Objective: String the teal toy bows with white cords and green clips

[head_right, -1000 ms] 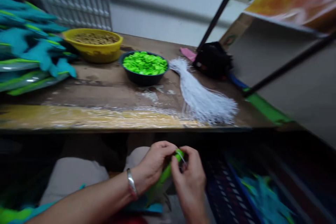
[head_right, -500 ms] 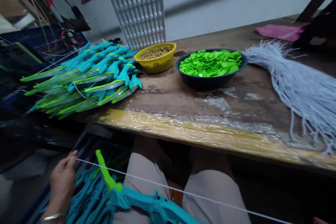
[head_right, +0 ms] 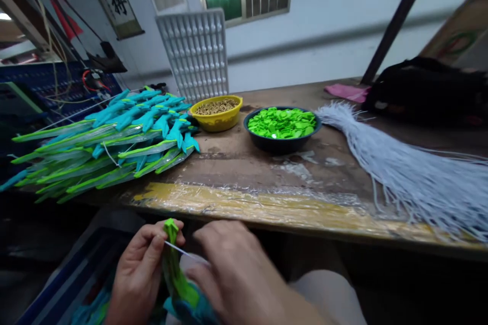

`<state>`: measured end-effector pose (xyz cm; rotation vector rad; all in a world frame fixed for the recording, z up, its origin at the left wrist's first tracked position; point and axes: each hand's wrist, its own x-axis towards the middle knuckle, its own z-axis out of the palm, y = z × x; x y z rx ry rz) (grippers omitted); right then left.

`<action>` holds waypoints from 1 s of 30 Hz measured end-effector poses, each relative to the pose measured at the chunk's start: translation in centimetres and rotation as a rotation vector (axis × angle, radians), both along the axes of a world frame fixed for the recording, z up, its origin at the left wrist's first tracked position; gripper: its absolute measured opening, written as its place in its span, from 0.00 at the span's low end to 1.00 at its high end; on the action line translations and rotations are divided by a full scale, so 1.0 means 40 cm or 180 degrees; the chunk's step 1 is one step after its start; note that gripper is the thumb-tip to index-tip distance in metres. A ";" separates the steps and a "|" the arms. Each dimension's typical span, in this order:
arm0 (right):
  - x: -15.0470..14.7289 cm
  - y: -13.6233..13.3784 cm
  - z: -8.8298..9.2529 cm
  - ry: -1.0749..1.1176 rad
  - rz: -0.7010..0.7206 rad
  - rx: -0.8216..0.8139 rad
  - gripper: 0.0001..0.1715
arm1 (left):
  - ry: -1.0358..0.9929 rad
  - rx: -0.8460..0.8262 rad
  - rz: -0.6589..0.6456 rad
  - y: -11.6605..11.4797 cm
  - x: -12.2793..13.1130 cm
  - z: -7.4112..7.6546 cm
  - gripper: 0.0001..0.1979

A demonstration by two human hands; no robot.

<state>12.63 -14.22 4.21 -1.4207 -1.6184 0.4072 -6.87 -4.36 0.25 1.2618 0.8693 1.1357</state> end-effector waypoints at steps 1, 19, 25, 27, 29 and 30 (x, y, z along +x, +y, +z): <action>-0.034 0.040 0.022 0.0112 0.0245 -0.0268 0.04 | -0.0077 0.0034 -0.0033 -0.008 0.012 0.006 0.11; -0.031 0.078 0.051 0.3623 0.0123 -0.1616 0.17 | -0.1364 -0.0017 -0.0506 0.019 0.089 0.077 0.15; -0.008 0.069 0.125 0.2243 0.0614 -0.0730 0.08 | -0.2161 -0.0240 -0.0896 0.055 0.103 0.067 0.18; -0.020 0.067 0.134 0.1962 0.0656 -0.0312 0.09 | -0.2436 -0.0388 -0.1008 0.052 0.112 0.044 0.19; -0.036 0.070 0.132 0.1794 0.0744 -0.0023 0.10 | -0.2594 -0.0544 -0.1025 0.047 0.120 0.021 0.21; -0.044 0.073 0.129 0.1726 0.0799 0.0123 0.11 | -0.2594 -0.0626 -0.0997 0.046 0.124 0.011 0.23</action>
